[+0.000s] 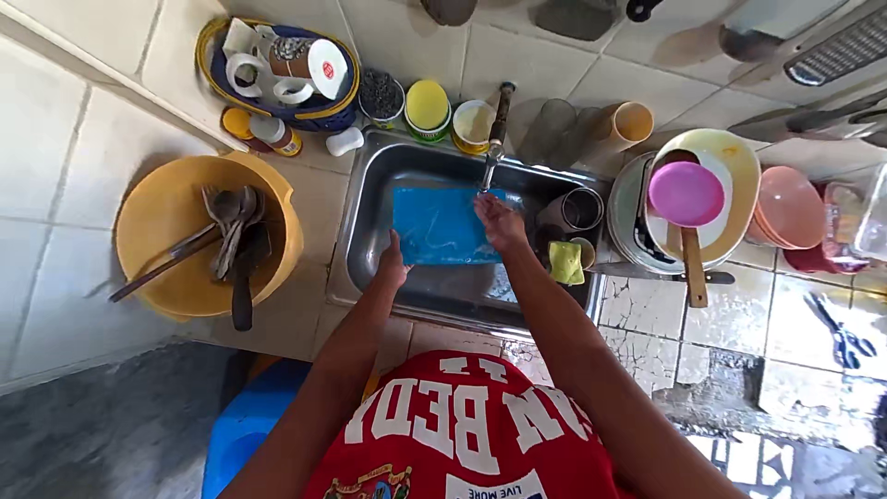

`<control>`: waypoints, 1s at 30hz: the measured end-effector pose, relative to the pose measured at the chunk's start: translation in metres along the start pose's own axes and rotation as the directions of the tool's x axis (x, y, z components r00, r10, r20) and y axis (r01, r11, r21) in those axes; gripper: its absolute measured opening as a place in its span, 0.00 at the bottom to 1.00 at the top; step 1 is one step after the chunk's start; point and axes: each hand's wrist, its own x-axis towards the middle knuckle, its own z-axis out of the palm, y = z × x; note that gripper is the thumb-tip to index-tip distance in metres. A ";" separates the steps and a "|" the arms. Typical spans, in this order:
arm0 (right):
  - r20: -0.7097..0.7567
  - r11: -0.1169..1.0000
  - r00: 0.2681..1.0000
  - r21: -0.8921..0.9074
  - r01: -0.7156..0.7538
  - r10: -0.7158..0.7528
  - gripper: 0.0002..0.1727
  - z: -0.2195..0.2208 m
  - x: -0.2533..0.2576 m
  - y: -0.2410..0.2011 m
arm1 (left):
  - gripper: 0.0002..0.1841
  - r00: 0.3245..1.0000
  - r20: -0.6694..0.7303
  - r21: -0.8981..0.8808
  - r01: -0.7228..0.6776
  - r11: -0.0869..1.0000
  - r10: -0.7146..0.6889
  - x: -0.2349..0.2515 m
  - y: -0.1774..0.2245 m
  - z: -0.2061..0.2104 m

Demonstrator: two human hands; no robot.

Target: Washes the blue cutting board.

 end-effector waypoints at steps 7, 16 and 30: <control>0.020 0.991 0.993 0.061 -0.118 0.117 0.21 0.031 0.030 0.001 | 0.43 0.997 -0.055 -0.151 0.053 0.987 -0.062 0.006 -0.001 0.002; 0.700 -0.289 0.712 -0.672 0.682 0.054 0.36 0.024 0.020 0.055 | 0.41 1.000 0.010 -0.189 0.016 0.982 -0.014 0.010 -0.004 0.006; 0.020 0.910 0.995 -0.407 -0.082 0.099 0.20 -0.035 -0.022 -0.011 | 0.40 0.994 -0.017 0.275 -0.099 0.956 0.108 0.033 0.004 0.006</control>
